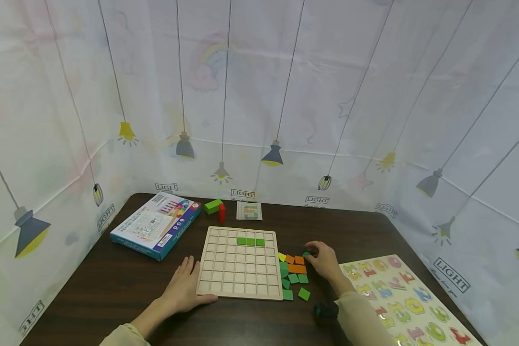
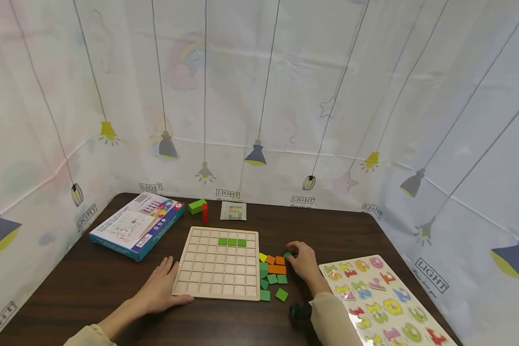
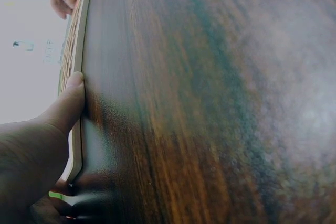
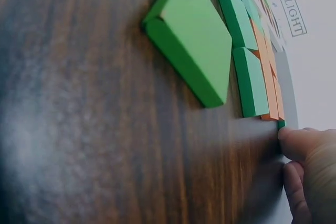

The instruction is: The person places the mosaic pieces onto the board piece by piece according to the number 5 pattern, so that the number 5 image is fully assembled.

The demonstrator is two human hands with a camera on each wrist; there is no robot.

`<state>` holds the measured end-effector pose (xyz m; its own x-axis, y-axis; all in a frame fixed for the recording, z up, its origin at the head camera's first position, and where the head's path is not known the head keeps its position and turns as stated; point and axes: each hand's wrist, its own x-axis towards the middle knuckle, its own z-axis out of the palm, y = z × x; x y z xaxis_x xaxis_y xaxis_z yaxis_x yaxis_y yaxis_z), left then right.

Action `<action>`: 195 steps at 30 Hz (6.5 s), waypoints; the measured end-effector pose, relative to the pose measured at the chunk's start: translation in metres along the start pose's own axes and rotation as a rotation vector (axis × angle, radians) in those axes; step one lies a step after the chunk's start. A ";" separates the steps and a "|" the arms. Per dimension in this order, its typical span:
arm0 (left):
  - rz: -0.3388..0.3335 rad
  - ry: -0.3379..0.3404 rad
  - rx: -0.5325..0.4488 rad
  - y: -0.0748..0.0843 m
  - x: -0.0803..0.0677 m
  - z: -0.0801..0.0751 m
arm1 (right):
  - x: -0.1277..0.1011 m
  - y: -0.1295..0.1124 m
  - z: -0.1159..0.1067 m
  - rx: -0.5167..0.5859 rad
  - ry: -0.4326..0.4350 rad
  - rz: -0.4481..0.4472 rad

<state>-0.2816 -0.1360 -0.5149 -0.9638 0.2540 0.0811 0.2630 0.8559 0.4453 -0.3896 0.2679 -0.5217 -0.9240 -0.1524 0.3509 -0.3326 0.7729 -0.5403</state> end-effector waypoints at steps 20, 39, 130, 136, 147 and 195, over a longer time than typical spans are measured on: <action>0.000 0.012 -0.001 -0.007 0.001 0.002 | 0.029 -0.060 0.042 0.152 0.005 -0.123; 0.019 0.031 -0.010 -0.007 0.000 0.006 | 0.063 -0.118 0.096 0.169 -0.077 -0.237; -0.013 0.019 -0.003 -0.007 -0.001 -0.001 | 0.022 -0.054 0.031 0.096 -0.005 -0.091; 0.001 0.019 0.014 -0.005 -0.001 0.000 | 0.008 -0.037 0.014 0.056 -0.001 -0.020; 0.014 0.017 0.008 0.002 0.000 0.000 | -0.008 -0.017 0.006 0.003 -0.011 -0.017; 0.015 0.018 -0.024 -0.005 -0.003 0.008 | 0.004 -0.035 0.022 0.080 0.019 -0.085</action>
<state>-0.2795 -0.1380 -0.5243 -0.9605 0.2581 0.1041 0.2764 0.8411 0.4649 -0.3857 0.2265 -0.5182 -0.8883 -0.2025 0.4122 -0.4242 0.7061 -0.5671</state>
